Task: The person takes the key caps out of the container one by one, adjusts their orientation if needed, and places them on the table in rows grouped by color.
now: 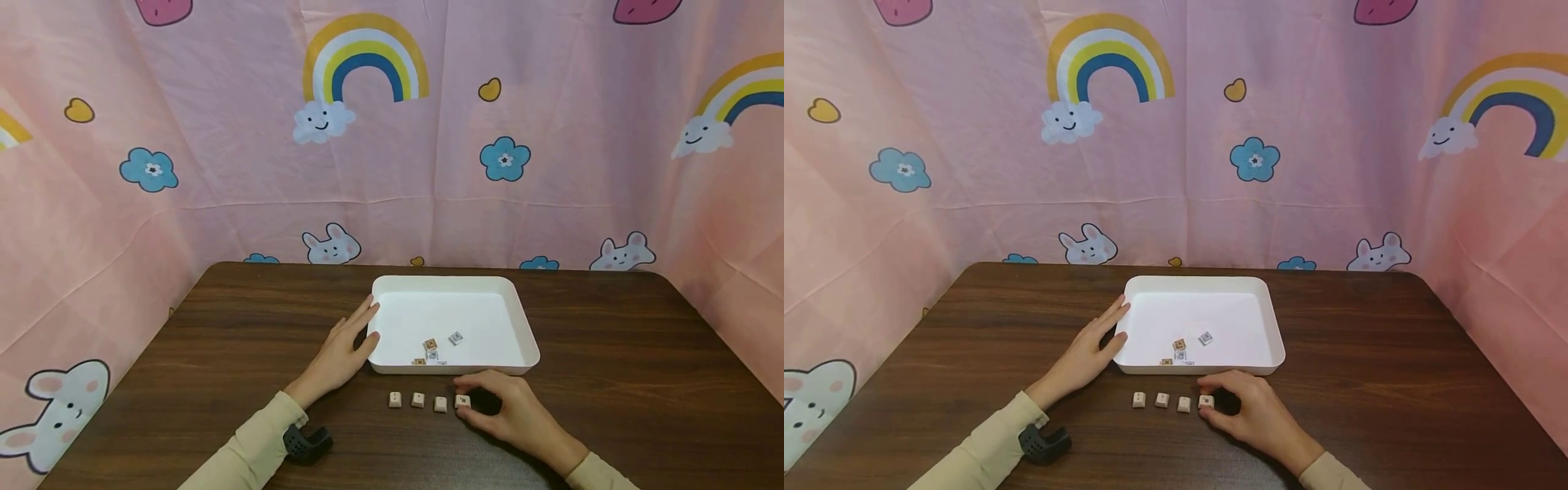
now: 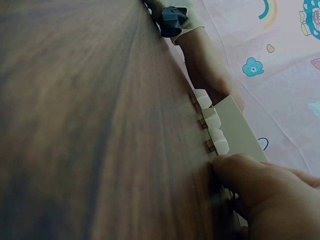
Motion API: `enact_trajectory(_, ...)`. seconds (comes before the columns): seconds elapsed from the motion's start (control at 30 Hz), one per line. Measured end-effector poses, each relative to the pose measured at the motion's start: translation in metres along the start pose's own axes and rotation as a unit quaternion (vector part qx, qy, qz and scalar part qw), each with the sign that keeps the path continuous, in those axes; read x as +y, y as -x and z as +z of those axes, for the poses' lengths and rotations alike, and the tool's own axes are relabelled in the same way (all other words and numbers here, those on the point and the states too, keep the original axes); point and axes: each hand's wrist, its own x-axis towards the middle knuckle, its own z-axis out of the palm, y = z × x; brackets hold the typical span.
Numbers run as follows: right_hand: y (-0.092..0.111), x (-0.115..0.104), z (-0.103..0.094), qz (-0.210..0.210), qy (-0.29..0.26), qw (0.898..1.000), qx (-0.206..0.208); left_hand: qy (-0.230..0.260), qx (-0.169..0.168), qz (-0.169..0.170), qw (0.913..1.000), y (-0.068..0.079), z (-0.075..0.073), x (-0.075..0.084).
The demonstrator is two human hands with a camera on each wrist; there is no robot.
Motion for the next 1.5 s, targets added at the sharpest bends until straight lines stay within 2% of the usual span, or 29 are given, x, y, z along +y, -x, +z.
enact_trajectory(0.23, 0.0, 0.001, 0.0, -0.005, -0.006, 1.0, -0.003, 0.003, 0.0, 0.003, 1.0, -0.001, 0.0, -0.001)
enact_trajectory(0.37, 0.001, 0.0, -0.001, 0.012, -0.011, 1.0, -0.014, 0.004, 0.0, 0.002, 1.0, 0.0, 0.0, 0.0)
enact_trajectory(0.47, 0.001, 0.0, -0.001, 0.023, -0.024, 0.999, -0.007, 0.004, -0.001, 0.0, 1.0, 0.0, 0.0, 0.0)
enact_trajectory(0.6, -0.002, 0.0, -0.001, -0.015, -0.047, 0.998, 0.05, 0.002, -0.001, -0.002, 1.0, 0.002, 0.0, 0.001)
enact_trajectory(0.73, -0.009, 0.002, -0.001, -0.058, -0.051, 0.989, 0.128, 0.0, 0.0, -0.001, 1.0, 0.002, 0.0, 0.0)
enact_trajectory(0.8, -0.013, 0.003, -0.004, -0.06, -0.044, 0.986, 0.152, -0.003, 0.0, 0.0, 1.0, 0.002, 0.0, -0.001)
enact_trajectory(0.87, -0.019, 0.004, -0.009, -0.038, -0.028, 0.986, 0.158, -0.003, -0.001, 0.001, 1.0, 0.001, 0.0, -0.001)
enact_trajectory(0.97, -0.026, 0.008, -0.017, 0.015, 0.004, 0.989, 0.145, -0.006, -0.002, 0.004, 1.0, 0.001, 0.0, -0.001)
enact_trajectory(1.1, -0.034, 0.013, -0.023, 0.08, 0.026, 0.991, 0.105, -0.012, -0.008, 0.005, 0.9999, 0.001, 0.001, 0.0)
enact_trajectory(1.33, -0.052, 0.012, -0.023, 0.111, 0.018, 0.993, 0.037, -0.024, -0.002, 0.009, 0.9997, 0.0, -0.001, 0.003)
enact_trajectory(1.5, -0.067, 0.009, -0.017, 0.111, -0.002, 0.994, -0.003, -0.028, -0.003, 0.007, 0.9996, 0.0, 0.0, 0.003)
